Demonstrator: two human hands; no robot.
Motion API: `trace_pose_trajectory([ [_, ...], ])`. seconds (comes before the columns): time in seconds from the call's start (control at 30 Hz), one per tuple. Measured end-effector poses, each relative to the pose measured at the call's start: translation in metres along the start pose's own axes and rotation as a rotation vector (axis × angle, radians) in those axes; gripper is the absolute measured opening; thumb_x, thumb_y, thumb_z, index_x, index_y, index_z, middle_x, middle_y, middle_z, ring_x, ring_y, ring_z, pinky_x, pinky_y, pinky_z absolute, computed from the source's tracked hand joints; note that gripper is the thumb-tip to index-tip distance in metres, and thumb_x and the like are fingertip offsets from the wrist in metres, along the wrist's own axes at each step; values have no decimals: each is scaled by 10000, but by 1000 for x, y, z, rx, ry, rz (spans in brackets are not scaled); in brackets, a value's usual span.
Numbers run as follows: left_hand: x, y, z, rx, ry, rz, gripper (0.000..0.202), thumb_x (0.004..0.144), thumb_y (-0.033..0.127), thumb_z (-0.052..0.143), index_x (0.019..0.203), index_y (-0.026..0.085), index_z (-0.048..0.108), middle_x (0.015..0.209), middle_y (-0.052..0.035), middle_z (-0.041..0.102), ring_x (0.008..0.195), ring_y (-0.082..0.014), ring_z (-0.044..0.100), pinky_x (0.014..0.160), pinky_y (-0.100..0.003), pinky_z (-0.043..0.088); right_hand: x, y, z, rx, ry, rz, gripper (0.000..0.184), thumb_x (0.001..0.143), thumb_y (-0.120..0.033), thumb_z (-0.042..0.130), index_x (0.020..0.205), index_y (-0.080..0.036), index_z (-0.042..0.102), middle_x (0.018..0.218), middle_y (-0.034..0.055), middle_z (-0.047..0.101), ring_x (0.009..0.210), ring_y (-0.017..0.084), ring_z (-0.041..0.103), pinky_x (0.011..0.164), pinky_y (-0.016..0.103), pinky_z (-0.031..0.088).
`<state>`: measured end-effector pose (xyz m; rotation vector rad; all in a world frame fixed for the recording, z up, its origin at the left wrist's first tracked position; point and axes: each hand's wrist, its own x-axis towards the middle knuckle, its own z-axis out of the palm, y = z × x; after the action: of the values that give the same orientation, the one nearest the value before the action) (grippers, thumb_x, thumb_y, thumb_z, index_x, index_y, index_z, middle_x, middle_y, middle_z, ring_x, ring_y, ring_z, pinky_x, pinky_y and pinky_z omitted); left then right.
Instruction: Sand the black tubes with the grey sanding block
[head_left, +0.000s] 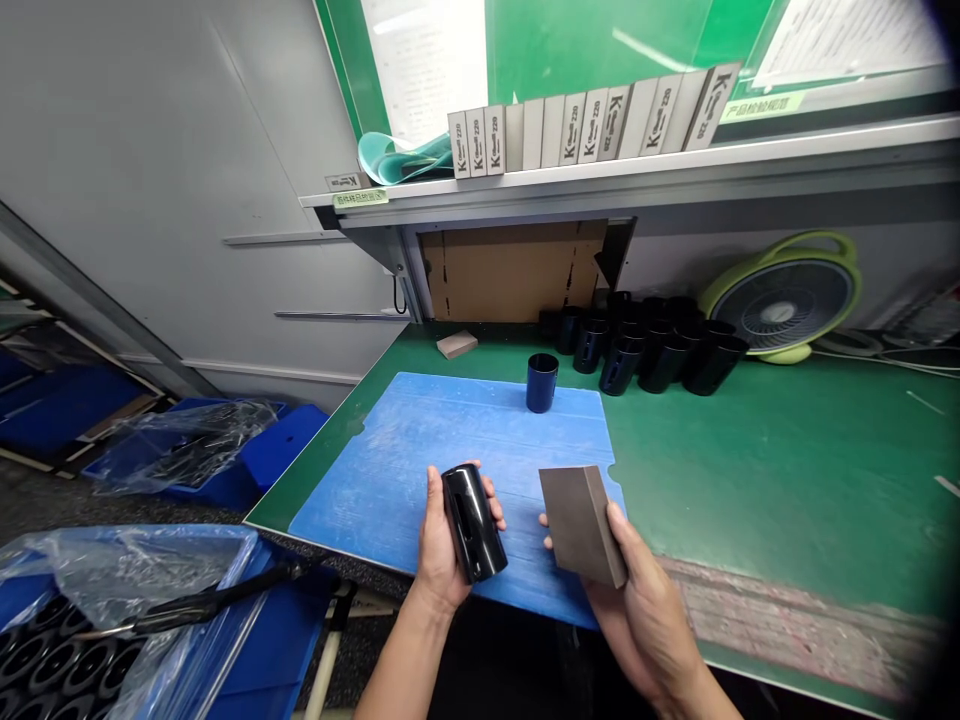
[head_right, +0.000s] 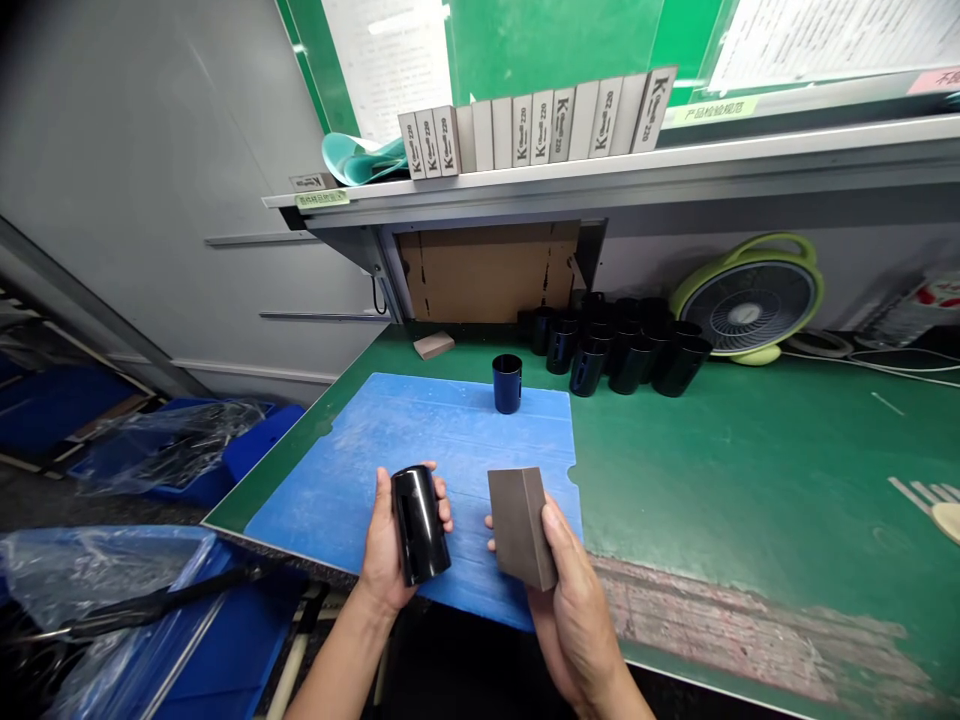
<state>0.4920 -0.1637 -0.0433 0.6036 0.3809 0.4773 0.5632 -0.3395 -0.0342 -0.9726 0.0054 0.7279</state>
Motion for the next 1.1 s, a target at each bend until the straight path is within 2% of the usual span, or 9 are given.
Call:
trace_pose_trajectory([
  [0.13, -1, 1, 0, -46, -2, -8, 520, 931, 630, 544, 1163, 171, 619, 916, -62, 639, 694, -169, 633, 640, -307, 559, 1, 1, 1, -29, -5, 4, 555, 934, -597, 598, 1351, -234, 632, 1173, 67, 741, 1009, 260, 705, 959, 396, 556],
  [0.23, -2, 1, 0, -44, 15, -11, 424, 922, 540, 628, 1099, 156, 649, 938, -65, 651, 719, -157, 638, 677, -288, 562, 1, 2, 1, -48, -12, 15, 557, 936, -594, 593, 1353, -227, 631, 1167, 66, 739, 1006, 262, 700, 946, 392, 553],
  [0.4, 0, 2, -2, -56, -6, 35, 469, 927, 553, 616, 1188, 165, 653, 1117, -105, 672, 810, -168, 654, 793, -321, 575, -2, 2, 0, -114, -7, 7, 593, 913, -616, 604, 1368, -236, 620, 1136, 64, 740, 956, 266, 690, 918, 398, 543],
  [0.5, 2, 3, -1, -99, -17, -28, 520, 918, 601, 600, 1177, 154, 664, 1096, -104, 669, 804, -157, 646, 789, -293, 574, -4, 0, -2, -130, 3, -9, 634, 888, -633, 625, 1386, -240, 604, 1143, 69, 735, 935, 264, 685, 902, 398, 537],
  [0.67, 4, 3, 3, -150, 11, -41, 448, 950, 523, 599, 1206, 160, 651, 1030, -72, 641, 818, -154, 633, 800, -288, 571, -6, -2, -6, -110, -2, 3, 644, 873, -639, 640, 1371, -231, 617, 1152, 85, 733, 937, 257, 680, 916, 394, 523],
  [0.8, 4, -1, 4, -84, -18, -81, 535, 896, 615, 622, 1127, 134, 666, 911, -72, 638, 727, -142, 610, 711, -266, 560, -8, -2, -13, -109, 10, 7, 638, 870, -646, 638, 1364, -243, 622, 1151, 85, 731, 947, 265, 682, 929, 412, 520],
  [0.87, 4, -2, 5, -16, -20, -42, 544, 864, 610, 670, 1130, 135, 666, 957, -87, 656, 763, -155, 634, 741, -280, 563, -9, -2, -17, -115, 7, -4, 648, 878, -652, 623, 1390, -255, 598, 1172, 90, 725, 975, 277, 686, 966, 441, 512],
  [1.0, 3, -3, 13, 139, -33, 131, 523, 857, 535, 721, 1272, 235, 618, 1208, -101, 651, 897, -208, 682, 835, -352, 557, -5, 0, -23, -268, -8, -140, 653, 920, -629, 570, 1487, -317, 479, 1381, 79, 622, 1181, 309, 631, 1051, 475, 478],
  [1.1, 3, -6, 19, 156, -73, 140, 543, 888, 619, 628, 1269, 233, 619, 989, -76, 675, 776, -193, 663, 711, -314, 536, 0, 5, -26, -531, -36, -327, 614, 958, -576, 539, 1512, -336, 425, 1534, 59, 471, 1378, 318, 479, 1151, 488, 391],
])
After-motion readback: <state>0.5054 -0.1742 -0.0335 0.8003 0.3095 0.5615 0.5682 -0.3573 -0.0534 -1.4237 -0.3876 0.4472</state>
